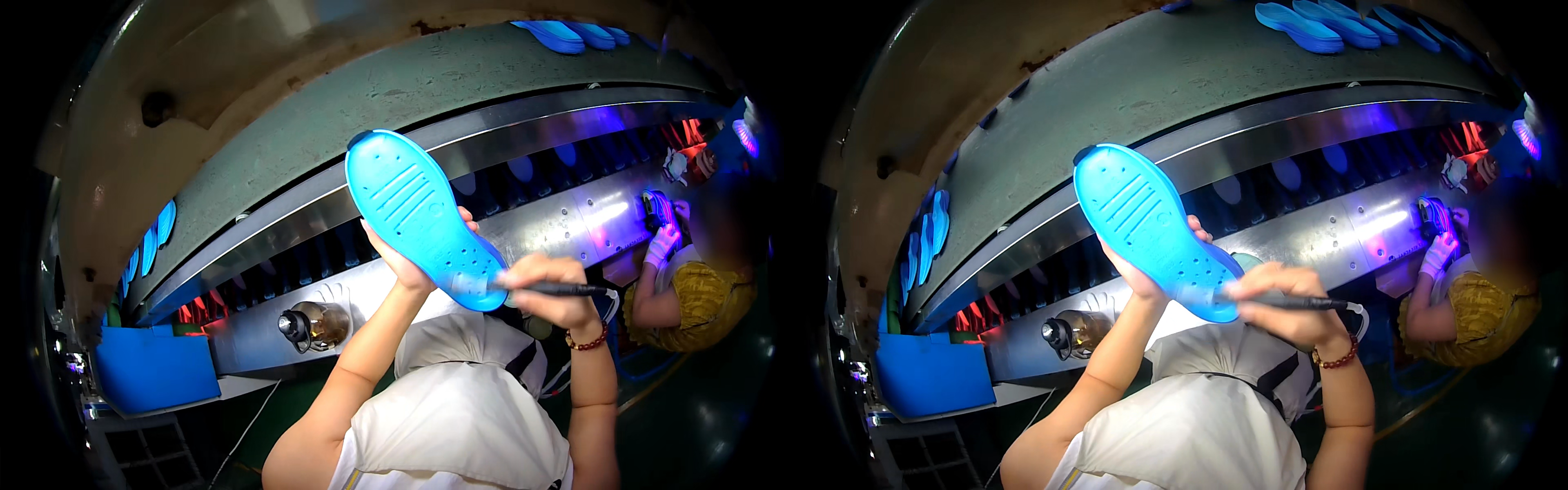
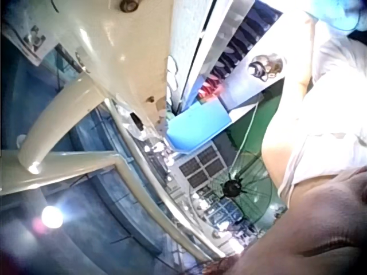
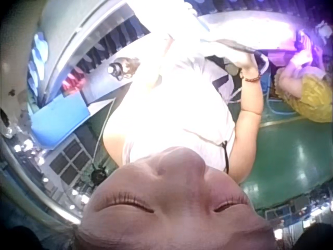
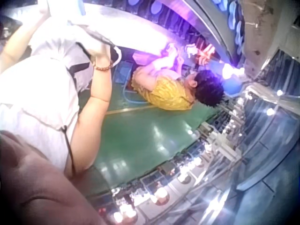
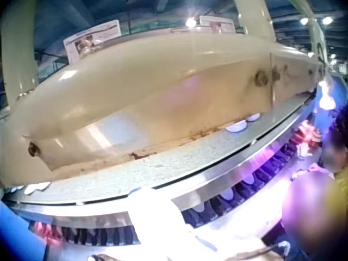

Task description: The person applies glue to the bottom of shoe soles using a brush, handles multiple soles one at a time, and places them onto a moving conveyor belt.

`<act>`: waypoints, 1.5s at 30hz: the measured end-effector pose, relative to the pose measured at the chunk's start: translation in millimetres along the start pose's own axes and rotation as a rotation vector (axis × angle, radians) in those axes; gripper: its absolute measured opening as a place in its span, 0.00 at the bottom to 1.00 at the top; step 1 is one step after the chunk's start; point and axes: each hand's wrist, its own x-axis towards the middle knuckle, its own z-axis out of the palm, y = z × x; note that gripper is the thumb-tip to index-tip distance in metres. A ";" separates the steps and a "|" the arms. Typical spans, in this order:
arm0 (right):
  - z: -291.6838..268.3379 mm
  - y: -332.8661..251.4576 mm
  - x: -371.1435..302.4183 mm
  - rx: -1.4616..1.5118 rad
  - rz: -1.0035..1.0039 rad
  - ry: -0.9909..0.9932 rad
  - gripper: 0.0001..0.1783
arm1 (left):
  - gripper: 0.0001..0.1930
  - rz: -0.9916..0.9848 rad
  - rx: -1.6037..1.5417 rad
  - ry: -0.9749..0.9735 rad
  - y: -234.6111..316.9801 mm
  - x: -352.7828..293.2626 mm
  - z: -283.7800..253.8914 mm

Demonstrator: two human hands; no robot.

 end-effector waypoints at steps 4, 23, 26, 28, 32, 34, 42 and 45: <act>7.4 3.1 1.6 -0.174 -0.098 -0.156 0.10 | 0.48 0.054 0.030 -0.017 5.9 2.1 -4.7; 23.0 14.4 0.9 0.593 0.311 0.130 0.10 | 0.42 -0.114 -0.055 -0.069 -7.4 -15.3 11.8; 17.8 -0.7 -1.4 0.236 0.293 -0.043 0.11 | 0.32 -0.293 0.028 -0.126 6.5 -9.4 -28.1; 0.9 -1.4 1.6 -0.026 0.053 -0.249 0.13 | 0.31 -0.358 0.079 -0.158 17.1 -10.2 -26.4; 11.2 -16.3 4.8 0.054 0.527 -0.043 0.11 | 0.30 -0.500 0.222 -0.137 27.8 -4.2 -21.5; 16.7 -7.0 6.5 -0.204 -0.060 -0.239 0.10 | 0.29 -0.607 0.246 -0.129 33.8 -2.2 -15.3; 5.6 -13.5 12.6 -0.230 -0.150 -0.413 0.11 | 0.29 -1.004 0.485 0.015 36.3 2.2 7.7; 0.8 -26.6 11.7 -0.377 -0.119 -0.604 0.08 | 0.30 -1.060 0.615 0.018 35.4 -1.0 3.9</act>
